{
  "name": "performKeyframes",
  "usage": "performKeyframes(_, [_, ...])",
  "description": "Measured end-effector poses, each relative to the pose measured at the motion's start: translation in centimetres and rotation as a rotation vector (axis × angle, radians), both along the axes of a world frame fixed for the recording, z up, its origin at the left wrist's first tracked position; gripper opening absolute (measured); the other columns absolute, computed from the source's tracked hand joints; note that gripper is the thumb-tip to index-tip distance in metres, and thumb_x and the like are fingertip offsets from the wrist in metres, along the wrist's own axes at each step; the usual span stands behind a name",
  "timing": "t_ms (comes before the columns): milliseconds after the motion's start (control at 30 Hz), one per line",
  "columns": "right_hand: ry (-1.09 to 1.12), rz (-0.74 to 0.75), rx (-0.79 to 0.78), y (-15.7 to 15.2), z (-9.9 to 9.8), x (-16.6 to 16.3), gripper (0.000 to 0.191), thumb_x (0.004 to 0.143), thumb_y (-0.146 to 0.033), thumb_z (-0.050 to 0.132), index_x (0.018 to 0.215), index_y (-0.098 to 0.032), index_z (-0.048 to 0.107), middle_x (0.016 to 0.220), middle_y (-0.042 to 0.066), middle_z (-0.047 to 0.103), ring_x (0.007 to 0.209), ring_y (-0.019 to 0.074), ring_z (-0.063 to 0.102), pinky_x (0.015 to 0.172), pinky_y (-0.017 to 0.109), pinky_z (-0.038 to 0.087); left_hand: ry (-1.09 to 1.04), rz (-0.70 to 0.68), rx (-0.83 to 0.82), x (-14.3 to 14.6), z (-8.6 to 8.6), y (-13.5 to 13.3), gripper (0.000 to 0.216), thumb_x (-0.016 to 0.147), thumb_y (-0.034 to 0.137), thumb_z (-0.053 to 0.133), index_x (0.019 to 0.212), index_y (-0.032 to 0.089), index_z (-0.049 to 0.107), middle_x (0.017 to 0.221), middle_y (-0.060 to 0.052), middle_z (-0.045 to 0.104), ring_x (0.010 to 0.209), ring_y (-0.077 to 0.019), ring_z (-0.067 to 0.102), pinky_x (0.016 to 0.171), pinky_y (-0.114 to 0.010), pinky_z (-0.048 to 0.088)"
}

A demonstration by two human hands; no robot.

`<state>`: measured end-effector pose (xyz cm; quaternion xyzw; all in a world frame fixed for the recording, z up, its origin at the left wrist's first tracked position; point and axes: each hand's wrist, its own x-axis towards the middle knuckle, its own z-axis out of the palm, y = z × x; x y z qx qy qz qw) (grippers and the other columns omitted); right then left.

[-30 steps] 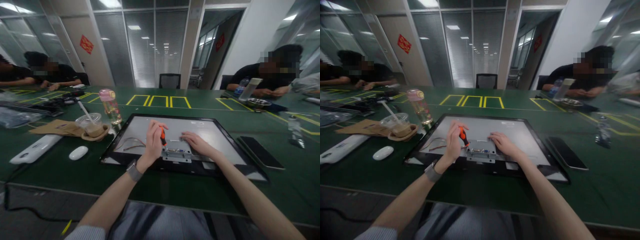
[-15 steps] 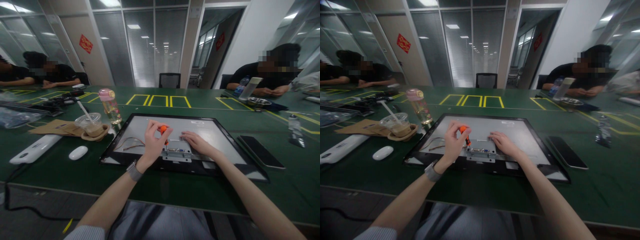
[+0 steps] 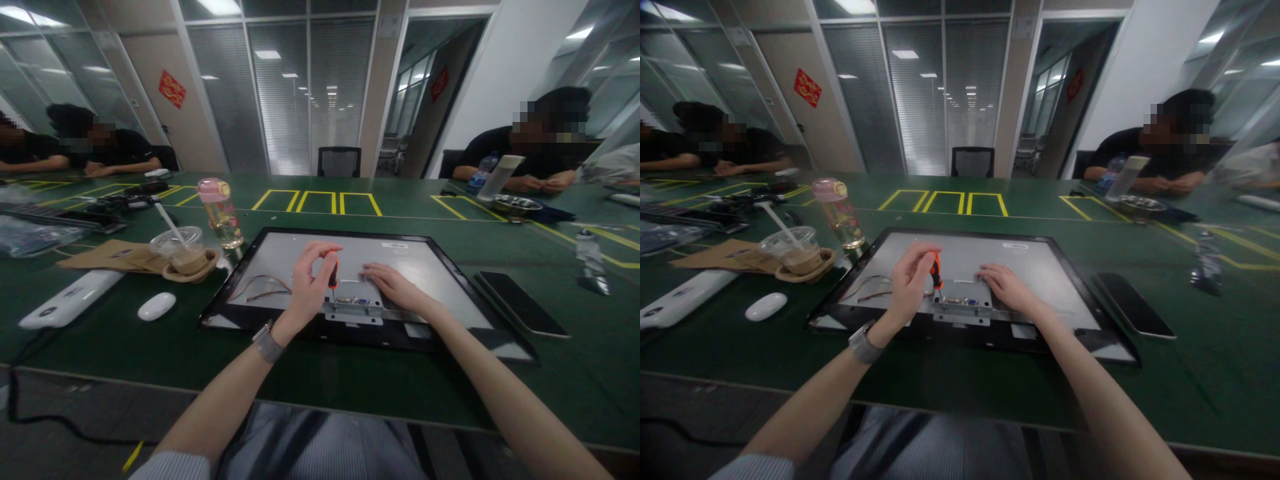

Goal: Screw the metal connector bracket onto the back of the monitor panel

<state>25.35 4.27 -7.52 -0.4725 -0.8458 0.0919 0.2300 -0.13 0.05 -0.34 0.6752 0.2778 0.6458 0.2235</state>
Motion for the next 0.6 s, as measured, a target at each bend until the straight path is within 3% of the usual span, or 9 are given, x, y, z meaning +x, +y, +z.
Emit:
performKeyframes(133, [-0.002, -0.004, -0.007, -0.05, 0.02, 0.05, 0.042, 0.101, -0.037, 0.036, 0.123, -0.024, 0.069, 0.137, 0.011, 0.064, 0.131, 0.0296, 0.056, 0.113, 0.054, 0.040, 0.022, 0.003, 0.055, 0.02, 0.15, 0.00, 0.013, 0.093, 0.029, 0.063, 0.099, 0.023, 0.072, 0.091, -0.003, 0.061, 0.085, -0.0147, 0.059, 0.080, -0.030, 0.049])
performKeyframes(600, [0.001, -0.016, -0.021, -0.20, 0.18, 0.08, 0.041, 0.101, -0.037, 0.036, 0.123, -0.026, 0.069, 0.139, 0.010, 0.063, 0.132, 0.0308, 0.055, 0.112, 0.057, 0.040, 0.002, -0.207, -0.099, 0.10, 0.40, -0.17, 0.030, 0.102, 0.035, 0.043, 0.113, 0.021, 0.067, 0.102, -0.009, 0.073, 0.096, -0.0200, 0.069, 0.086, -0.035, 0.055])
